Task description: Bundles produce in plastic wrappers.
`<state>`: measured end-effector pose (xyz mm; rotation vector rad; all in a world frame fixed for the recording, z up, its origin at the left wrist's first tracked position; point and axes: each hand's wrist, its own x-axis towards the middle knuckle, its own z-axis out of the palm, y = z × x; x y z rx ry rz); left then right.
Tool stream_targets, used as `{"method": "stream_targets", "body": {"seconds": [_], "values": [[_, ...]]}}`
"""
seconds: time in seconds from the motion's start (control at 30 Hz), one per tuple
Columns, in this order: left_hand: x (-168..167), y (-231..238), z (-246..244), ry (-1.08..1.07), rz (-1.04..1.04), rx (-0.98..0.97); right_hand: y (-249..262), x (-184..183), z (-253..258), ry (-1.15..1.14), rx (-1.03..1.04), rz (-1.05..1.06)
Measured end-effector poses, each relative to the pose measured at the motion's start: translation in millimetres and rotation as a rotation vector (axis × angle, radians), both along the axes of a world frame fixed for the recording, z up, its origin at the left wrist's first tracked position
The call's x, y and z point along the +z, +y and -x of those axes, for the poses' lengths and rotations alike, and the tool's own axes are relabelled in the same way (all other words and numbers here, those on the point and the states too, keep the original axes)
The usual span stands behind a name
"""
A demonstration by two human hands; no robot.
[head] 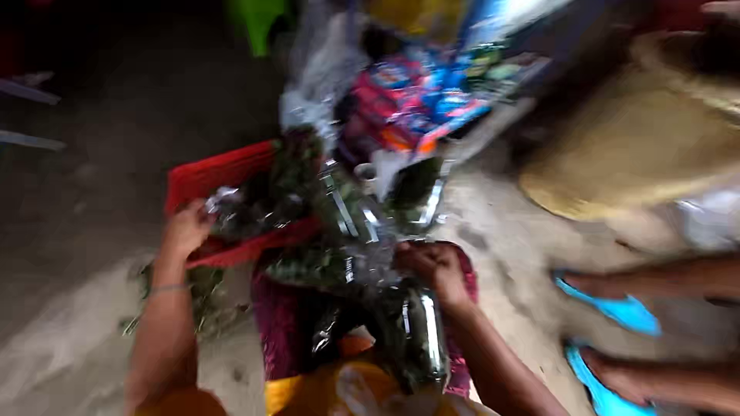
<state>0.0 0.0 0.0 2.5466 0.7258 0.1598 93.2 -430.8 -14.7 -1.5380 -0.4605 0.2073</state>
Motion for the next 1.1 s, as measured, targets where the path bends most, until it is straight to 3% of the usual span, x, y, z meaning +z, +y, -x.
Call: {"method": "stream_targets", "body": {"seconds": [0.17,0.47,0.67,0.93,1.03,1.1], "values": [[48,-41,34,-0.369,-0.094,-0.016,19,13,-2,-0.029,0.077,-0.085],[27,-133,56,-0.628,-0.246,-0.231,31,35,3,-0.165,0.172,-0.156],[24,-172,38,-0.619,-0.372,-0.360,32,41,9,-0.204,0.172,-0.120],[35,-188,26,-0.602,-0.487,-0.443,35,41,10,-0.189,0.125,-0.094],[69,-165,31,-0.568,-0.474,-0.376,33,43,10,-0.196,0.137,-0.105],[99,-152,39,-0.611,-0.576,-0.305,32,43,10,-0.208,0.141,-0.105]]}}
